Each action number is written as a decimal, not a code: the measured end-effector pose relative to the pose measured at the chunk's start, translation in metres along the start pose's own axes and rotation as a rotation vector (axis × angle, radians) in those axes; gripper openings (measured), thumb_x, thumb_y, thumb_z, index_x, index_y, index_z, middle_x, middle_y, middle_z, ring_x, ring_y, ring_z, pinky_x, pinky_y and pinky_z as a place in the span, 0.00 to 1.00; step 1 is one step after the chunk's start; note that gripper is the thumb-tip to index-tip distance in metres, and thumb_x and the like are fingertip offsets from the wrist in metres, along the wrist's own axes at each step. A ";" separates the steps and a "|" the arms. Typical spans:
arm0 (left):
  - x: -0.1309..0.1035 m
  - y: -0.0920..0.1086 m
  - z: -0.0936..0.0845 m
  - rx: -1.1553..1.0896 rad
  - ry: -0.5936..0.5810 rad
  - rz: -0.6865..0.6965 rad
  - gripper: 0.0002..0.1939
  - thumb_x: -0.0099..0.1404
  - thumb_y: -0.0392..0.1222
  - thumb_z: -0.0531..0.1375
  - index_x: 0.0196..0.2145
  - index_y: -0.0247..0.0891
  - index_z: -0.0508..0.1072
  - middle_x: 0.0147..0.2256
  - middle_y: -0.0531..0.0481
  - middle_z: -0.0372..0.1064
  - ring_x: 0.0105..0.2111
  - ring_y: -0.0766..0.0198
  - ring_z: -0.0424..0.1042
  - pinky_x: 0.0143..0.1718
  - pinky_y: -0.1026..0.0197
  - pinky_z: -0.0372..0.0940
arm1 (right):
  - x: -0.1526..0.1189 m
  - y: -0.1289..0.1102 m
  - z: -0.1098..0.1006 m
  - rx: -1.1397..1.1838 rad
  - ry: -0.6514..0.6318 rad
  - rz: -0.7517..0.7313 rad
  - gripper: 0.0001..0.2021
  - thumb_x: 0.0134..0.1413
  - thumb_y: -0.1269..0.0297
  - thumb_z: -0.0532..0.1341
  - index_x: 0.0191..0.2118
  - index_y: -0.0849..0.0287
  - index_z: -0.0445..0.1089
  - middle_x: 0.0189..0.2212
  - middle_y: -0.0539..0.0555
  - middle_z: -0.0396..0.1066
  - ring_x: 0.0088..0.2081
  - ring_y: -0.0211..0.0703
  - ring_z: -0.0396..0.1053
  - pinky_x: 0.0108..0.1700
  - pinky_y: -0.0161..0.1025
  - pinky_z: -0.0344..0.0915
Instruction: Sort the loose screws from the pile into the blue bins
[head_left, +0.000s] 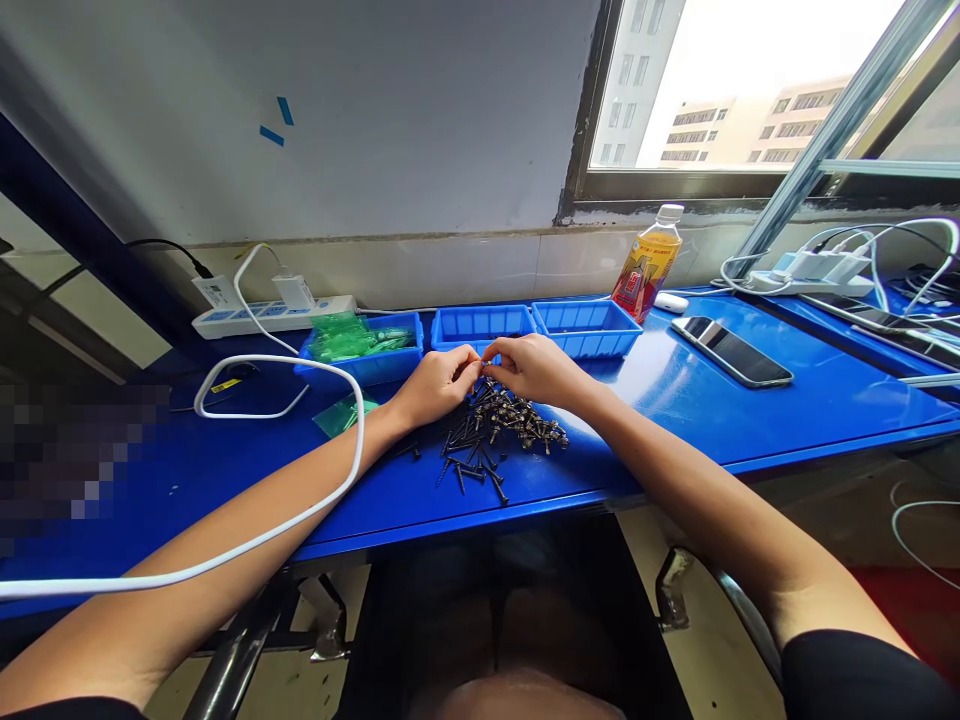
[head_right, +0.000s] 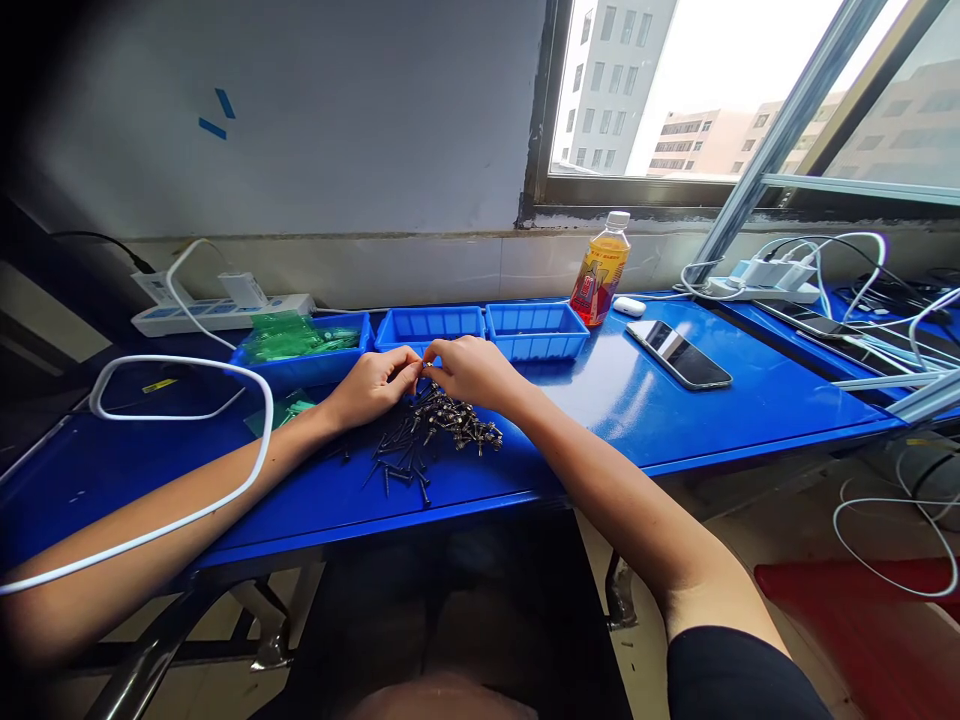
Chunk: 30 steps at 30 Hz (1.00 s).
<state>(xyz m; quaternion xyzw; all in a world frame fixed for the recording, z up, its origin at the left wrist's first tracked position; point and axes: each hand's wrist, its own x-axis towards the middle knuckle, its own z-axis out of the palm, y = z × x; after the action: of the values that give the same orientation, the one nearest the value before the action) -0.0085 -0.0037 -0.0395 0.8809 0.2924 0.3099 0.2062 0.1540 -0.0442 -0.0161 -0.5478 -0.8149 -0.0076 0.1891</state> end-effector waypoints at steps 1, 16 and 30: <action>0.000 0.000 0.000 -0.001 0.000 0.000 0.13 0.61 0.44 0.48 0.23 0.37 0.63 0.18 0.56 0.60 0.18 0.70 0.56 0.23 0.65 0.53 | 0.000 0.000 0.000 0.000 -0.001 0.001 0.10 0.56 0.64 0.58 0.41 0.61 0.72 0.20 0.47 0.63 0.23 0.33 0.57 0.29 0.33 0.47; 0.000 0.001 -0.001 0.006 -0.001 0.002 0.12 0.61 0.43 0.48 0.23 0.37 0.63 0.18 0.57 0.60 0.18 0.70 0.56 0.23 0.66 0.54 | 0.000 -0.003 -0.004 -0.002 -0.020 0.013 0.10 0.56 0.65 0.58 0.41 0.62 0.72 0.20 0.47 0.63 0.23 0.32 0.56 0.29 0.34 0.47; -0.001 0.001 -0.001 0.004 -0.008 -0.005 0.13 0.62 0.44 0.48 0.23 0.37 0.63 0.19 0.55 0.62 0.19 0.69 0.58 0.24 0.65 0.55 | 0.000 -0.003 -0.004 0.011 -0.016 0.017 0.10 0.56 0.64 0.58 0.41 0.61 0.72 0.20 0.47 0.63 0.24 0.33 0.58 0.30 0.34 0.48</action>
<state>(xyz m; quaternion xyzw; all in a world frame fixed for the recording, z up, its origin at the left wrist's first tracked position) -0.0091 -0.0046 -0.0388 0.8817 0.2945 0.3053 0.2065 0.1523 -0.0467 -0.0118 -0.5536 -0.8118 0.0025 0.1856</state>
